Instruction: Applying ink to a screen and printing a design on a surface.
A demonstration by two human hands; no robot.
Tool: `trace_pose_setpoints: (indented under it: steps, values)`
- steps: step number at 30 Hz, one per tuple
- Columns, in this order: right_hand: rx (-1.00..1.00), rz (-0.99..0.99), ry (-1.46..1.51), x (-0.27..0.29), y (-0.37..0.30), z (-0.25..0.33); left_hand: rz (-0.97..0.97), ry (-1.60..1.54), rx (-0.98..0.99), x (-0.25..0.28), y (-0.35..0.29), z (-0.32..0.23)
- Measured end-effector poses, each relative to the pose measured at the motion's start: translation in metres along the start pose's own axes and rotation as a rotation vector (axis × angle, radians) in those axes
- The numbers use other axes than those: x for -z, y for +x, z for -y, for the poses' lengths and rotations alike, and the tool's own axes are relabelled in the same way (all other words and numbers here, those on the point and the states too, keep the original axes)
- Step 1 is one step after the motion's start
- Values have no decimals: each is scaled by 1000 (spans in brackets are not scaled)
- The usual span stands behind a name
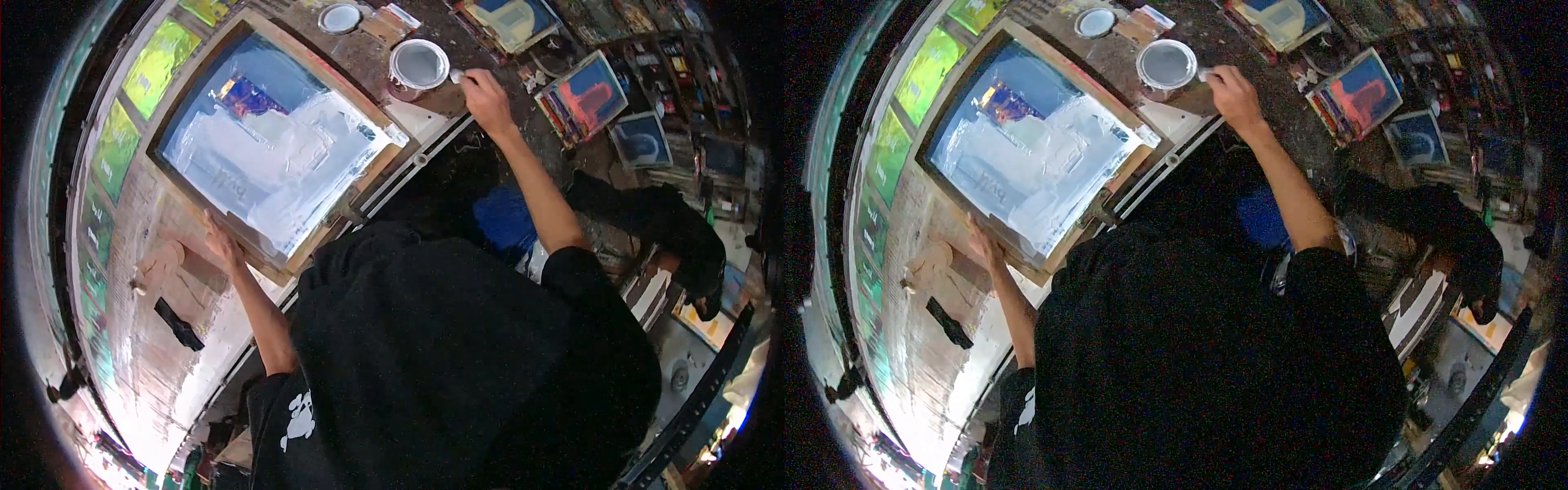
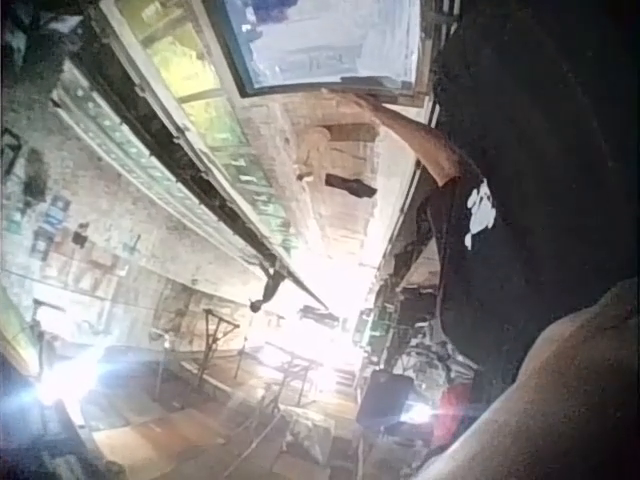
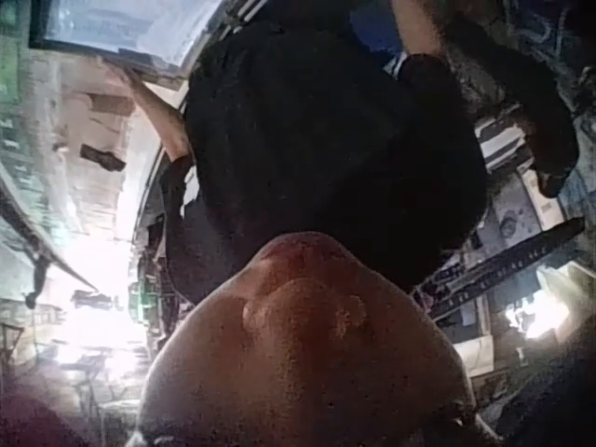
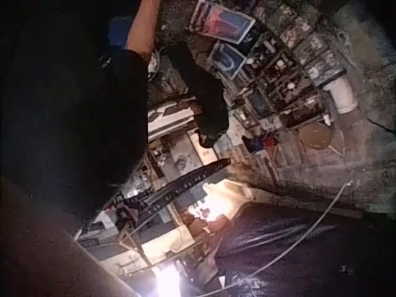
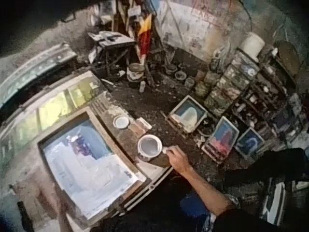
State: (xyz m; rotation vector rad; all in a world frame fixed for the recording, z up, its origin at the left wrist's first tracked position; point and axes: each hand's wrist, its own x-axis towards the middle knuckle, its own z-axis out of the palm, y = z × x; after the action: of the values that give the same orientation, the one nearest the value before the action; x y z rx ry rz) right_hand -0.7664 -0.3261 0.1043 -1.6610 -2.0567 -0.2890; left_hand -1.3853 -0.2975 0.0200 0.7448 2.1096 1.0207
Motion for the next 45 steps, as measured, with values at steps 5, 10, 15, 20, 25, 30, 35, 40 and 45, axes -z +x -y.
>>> trace_pose_setpoints:
  steps: [5,10,15,20,25,30,35,40,45]
  values:
    - [-166,-109,-75,15,0,16,-22,274,-177,7,13,12]
    - [-7,182,144,-2,17,104,-77,199,-62,4,5,0]
    - [207,410,183,-61,48,131,-116,93,8,8,-44,-67]
    - [447,496,51,-106,92,146,-79,119,13,26,-54,-83]
    - [568,593,25,-128,124,165,-206,229,44,36,-52,-77]
    - [219,608,-27,-134,102,167,-160,180,108,42,-60,-87]
    - [-9,512,-44,-124,78,181,-120,143,135,39,-66,-95]
    - [-92,412,-52,-135,61,186,-97,115,104,41,-70,-108]
    - [-217,378,41,-136,61,194,-91,103,118,44,-70,-106]
